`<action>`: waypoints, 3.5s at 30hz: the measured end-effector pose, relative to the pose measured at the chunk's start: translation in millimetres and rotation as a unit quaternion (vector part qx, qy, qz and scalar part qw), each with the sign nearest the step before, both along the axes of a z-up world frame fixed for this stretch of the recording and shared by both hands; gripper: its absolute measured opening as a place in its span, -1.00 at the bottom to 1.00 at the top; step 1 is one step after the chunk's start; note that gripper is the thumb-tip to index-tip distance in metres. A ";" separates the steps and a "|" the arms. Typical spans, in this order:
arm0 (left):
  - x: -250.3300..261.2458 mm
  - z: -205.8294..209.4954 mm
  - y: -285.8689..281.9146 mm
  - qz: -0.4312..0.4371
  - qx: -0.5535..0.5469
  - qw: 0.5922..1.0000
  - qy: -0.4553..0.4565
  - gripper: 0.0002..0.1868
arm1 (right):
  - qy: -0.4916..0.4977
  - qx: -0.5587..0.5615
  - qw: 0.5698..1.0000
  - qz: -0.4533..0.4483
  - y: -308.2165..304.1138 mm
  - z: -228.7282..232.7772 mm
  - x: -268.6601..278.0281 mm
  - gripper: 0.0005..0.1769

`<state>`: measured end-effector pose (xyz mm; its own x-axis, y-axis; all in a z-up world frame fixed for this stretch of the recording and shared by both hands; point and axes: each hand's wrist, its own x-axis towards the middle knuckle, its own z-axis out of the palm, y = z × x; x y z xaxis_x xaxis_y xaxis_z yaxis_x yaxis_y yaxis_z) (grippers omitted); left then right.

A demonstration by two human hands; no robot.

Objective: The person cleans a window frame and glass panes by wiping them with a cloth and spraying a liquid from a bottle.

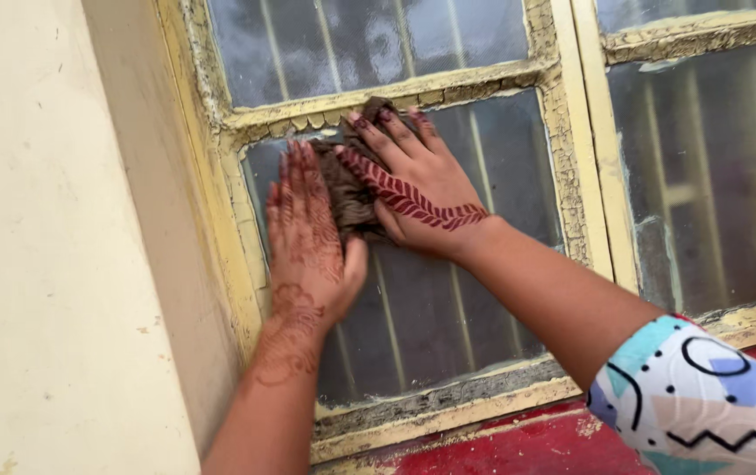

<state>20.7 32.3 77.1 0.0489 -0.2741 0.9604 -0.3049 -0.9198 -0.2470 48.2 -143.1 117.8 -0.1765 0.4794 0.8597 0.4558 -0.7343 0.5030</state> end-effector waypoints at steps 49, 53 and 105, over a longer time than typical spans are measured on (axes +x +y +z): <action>6.7 -44.9 12.6 0.138 -0.107 0.983 -0.048 -0.16 | 0.017 0.059 0.996 0.060 -4.1 -9.9 1.0 -0.20; 7.8 -44.7 13.7 0.140 -0.104 0.984 -0.046 -0.17 | -0.001 0.204 0.979 -0.021 -64.0 -23.4 3.8 -0.28; 6.3 -51.7 10.9 0.115 -0.126 0.985 -0.033 -0.25 | -0.012 0.037 0.993 -0.109 -112.4 -44.7 -6.3 -0.28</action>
